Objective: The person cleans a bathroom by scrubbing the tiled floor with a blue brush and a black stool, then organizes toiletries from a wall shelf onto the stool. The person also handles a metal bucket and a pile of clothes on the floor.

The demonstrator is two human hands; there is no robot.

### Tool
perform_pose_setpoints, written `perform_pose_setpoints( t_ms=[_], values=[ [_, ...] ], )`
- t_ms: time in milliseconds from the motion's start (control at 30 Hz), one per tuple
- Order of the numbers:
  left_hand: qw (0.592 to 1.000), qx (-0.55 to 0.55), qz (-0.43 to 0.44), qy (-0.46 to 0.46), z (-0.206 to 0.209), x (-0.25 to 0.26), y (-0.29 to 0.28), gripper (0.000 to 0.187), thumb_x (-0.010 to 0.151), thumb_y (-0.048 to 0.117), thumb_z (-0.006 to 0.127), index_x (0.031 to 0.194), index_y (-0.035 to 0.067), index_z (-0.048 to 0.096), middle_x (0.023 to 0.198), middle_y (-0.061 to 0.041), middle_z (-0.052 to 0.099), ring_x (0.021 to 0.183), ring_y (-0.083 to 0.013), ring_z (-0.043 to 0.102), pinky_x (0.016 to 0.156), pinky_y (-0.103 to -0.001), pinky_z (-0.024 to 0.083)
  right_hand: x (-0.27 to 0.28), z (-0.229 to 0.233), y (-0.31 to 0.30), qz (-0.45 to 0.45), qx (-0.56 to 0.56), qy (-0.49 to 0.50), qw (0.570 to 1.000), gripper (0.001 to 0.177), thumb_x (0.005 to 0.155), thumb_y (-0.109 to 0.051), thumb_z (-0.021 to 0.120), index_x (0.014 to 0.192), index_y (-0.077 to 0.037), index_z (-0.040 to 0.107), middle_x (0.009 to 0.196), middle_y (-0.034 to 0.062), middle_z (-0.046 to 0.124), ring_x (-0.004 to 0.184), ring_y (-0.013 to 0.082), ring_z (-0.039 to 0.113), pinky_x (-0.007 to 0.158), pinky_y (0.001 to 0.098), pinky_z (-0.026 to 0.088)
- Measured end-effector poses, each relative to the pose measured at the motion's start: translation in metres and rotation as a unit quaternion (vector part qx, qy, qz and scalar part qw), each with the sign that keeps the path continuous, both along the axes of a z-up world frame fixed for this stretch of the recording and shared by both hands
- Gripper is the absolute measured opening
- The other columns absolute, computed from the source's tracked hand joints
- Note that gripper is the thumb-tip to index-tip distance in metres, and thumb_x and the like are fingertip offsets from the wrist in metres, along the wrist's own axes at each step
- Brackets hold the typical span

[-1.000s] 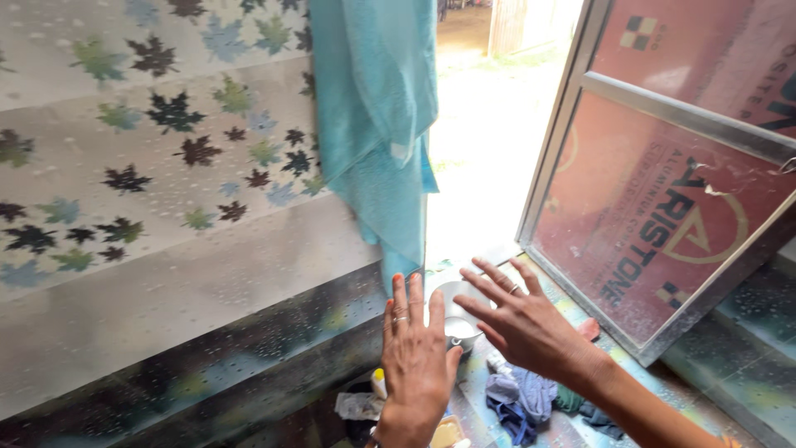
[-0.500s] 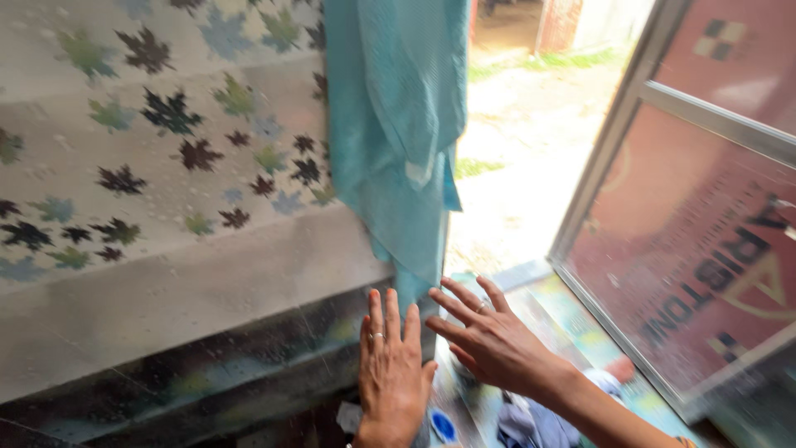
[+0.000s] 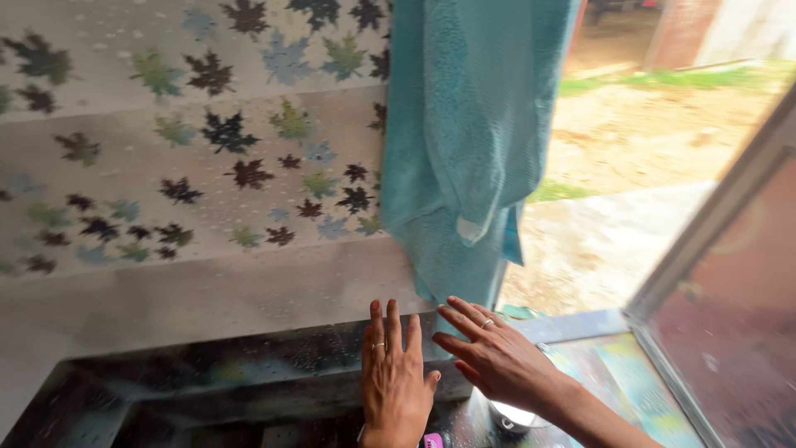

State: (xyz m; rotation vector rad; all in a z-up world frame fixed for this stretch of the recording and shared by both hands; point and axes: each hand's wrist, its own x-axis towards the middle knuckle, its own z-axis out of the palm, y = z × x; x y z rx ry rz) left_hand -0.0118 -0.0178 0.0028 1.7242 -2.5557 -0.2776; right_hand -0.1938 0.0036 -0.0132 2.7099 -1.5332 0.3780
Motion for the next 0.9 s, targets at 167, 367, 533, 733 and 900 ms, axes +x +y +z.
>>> perform_pose_setpoints(
  t_ms=[167,367,533,733,900],
  values=[
    [0.996,-0.036,0.077,0.006,-0.009,-0.024,0.003,0.097,0.082,0.041,0.080,0.159,0.013,0.028,0.171,-0.017,0.003,0.157,-0.0361,-0.006,0.122,-0.047,0.003,-0.023,-0.006,-0.032,0.071,-0.012,0.025,0.997,0.048,0.086,-0.021,0.073,0.132,-0.009,0.063,0.158,0.0213,0.040,0.146,0.0378,0.029,0.115,0.0514,0.028],
    [0.982,-0.057,0.179,0.005,-0.023,-0.052,0.054,0.094,0.081,0.036,0.082,0.154,0.007,0.031,0.166,-0.020,0.011,0.155,-0.0361,0.002,0.124,-0.045,0.008,-0.035,-0.025,-0.030,0.131,-0.002,0.064,0.989,0.058,0.084,-0.023,0.075,0.138,-0.014,0.059,0.162,0.0172,0.033,0.148,0.0364,0.027,0.113,0.0522,0.031],
    [0.971,-0.089,0.223,-0.018,-0.035,-0.068,0.106,0.095,0.078,0.029,0.083,0.154,0.007,0.031,0.165,-0.022,0.013,0.154,-0.0387,0.003,0.122,-0.052,0.009,-0.036,-0.037,-0.005,0.164,-0.008,0.145,0.976,0.081,0.080,-0.028,0.078,0.154,-0.020,0.042,0.168,0.0147,0.021,0.149,0.0355,0.020,0.115,0.0571,0.026],
    [0.950,-0.133,0.279,-0.050,-0.047,-0.070,0.166,0.089,0.079,0.012,0.075,0.156,0.007,0.031,0.165,-0.022,0.017,0.154,-0.0390,0.005,0.121,-0.055,0.011,-0.018,-0.047,0.039,0.209,-0.016,0.175,0.962,0.093,0.081,-0.031,0.078,0.159,-0.023,0.028,0.171,0.0128,0.015,0.151,0.0348,0.015,0.116,0.0610,0.022],
    [0.919,-0.193,0.337,-0.063,-0.068,-0.064,0.222,0.083,0.082,0.013,0.072,0.154,0.007,0.032,0.165,-0.022,0.020,0.154,-0.0392,0.008,0.120,-0.056,0.013,-0.004,-0.046,0.093,0.257,-0.017,0.183,0.949,0.095,0.082,-0.033,0.078,0.160,-0.025,0.026,0.170,0.0115,0.015,0.152,0.0339,0.014,0.116,0.0620,0.022]
  ],
)
